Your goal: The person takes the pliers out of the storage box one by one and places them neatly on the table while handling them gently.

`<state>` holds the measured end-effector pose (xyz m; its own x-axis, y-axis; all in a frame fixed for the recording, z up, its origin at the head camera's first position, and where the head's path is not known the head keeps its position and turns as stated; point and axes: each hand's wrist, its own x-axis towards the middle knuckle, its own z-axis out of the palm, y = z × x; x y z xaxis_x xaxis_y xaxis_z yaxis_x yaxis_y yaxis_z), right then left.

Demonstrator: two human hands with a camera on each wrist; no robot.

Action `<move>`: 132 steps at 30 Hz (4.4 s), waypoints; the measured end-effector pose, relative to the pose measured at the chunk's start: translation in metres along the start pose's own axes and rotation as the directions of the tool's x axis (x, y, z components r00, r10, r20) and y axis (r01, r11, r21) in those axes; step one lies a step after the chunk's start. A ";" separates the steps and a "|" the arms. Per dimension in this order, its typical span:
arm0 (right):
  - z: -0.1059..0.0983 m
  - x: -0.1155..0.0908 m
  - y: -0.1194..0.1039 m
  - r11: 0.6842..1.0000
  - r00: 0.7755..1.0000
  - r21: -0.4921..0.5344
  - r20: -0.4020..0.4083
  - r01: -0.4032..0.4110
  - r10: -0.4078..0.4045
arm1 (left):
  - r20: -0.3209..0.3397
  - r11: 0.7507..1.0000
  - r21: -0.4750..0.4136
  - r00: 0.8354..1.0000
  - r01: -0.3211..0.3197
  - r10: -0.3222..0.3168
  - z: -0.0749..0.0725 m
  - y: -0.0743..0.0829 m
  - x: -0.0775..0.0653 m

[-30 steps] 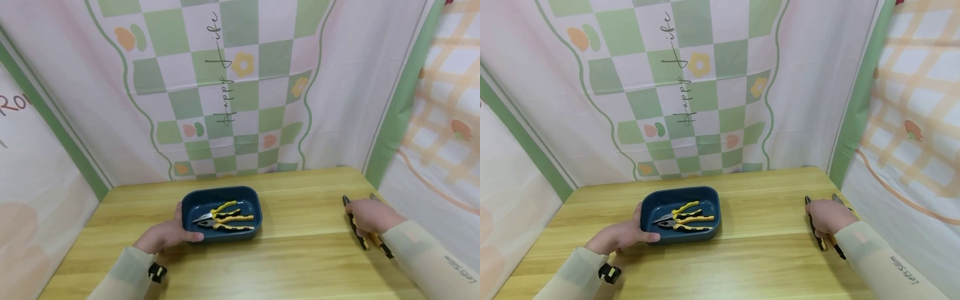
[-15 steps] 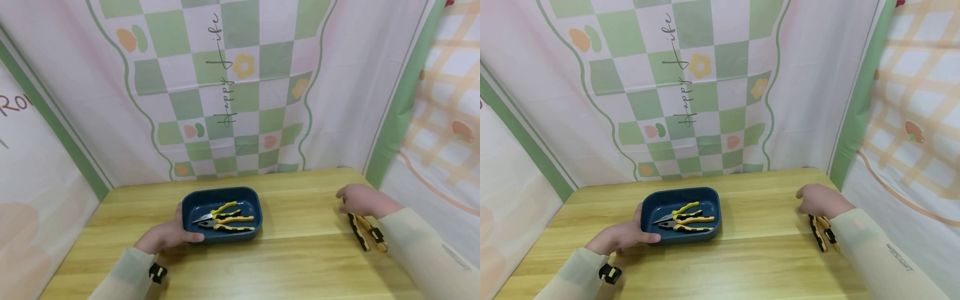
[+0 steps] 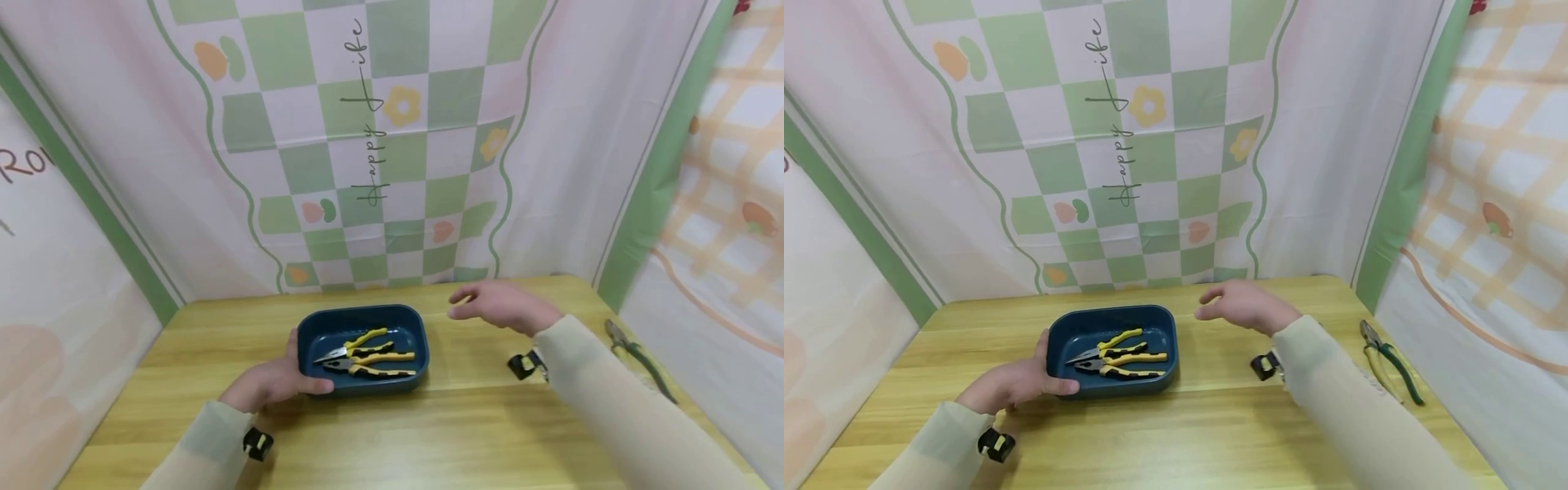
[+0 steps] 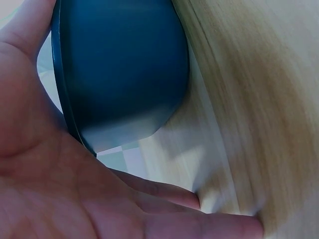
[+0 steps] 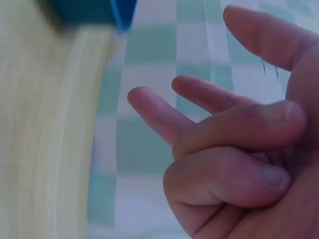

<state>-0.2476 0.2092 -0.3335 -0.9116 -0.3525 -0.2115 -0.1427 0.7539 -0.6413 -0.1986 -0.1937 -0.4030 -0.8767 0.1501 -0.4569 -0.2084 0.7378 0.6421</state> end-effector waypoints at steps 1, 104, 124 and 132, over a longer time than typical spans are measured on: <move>0.007 0.006 -0.007 1.000 1.000 0.000 0.008 0.014 -0.014 | -0.002 1.000 0.003 1.000 -0.001 0.001 0.000 0.000 0.000; 0.098 0.104 -0.100 0.565 0.856 -0.715 0.517 0.412 0.030 | 0.005 0.998 -0.015 0.998 -0.058 0.058 0.000 0.001 0.000; 0.035 0.081 -0.046 0.876 0.840 -0.206 0.442 0.437 -0.315 | -0.004 1.000 -0.009 1.000 -0.013 0.013 0.000 0.004 -0.001; 0.015 0.067 -0.012 0.945 0.910 -0.081 0.307 0.318 -0.280 | 0.000 1.000 -0.014 1.000 0.001 -0.001 0.001 0.004 -0.003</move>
<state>-0.3010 0.1679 -0.3514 -0.6709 -0.7021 -0.2388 -0.4560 0.6445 -0.6137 -0.1965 -0.1905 -0.3996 -0.8765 0.1494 -0.4577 -0.2155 0.7284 0.6504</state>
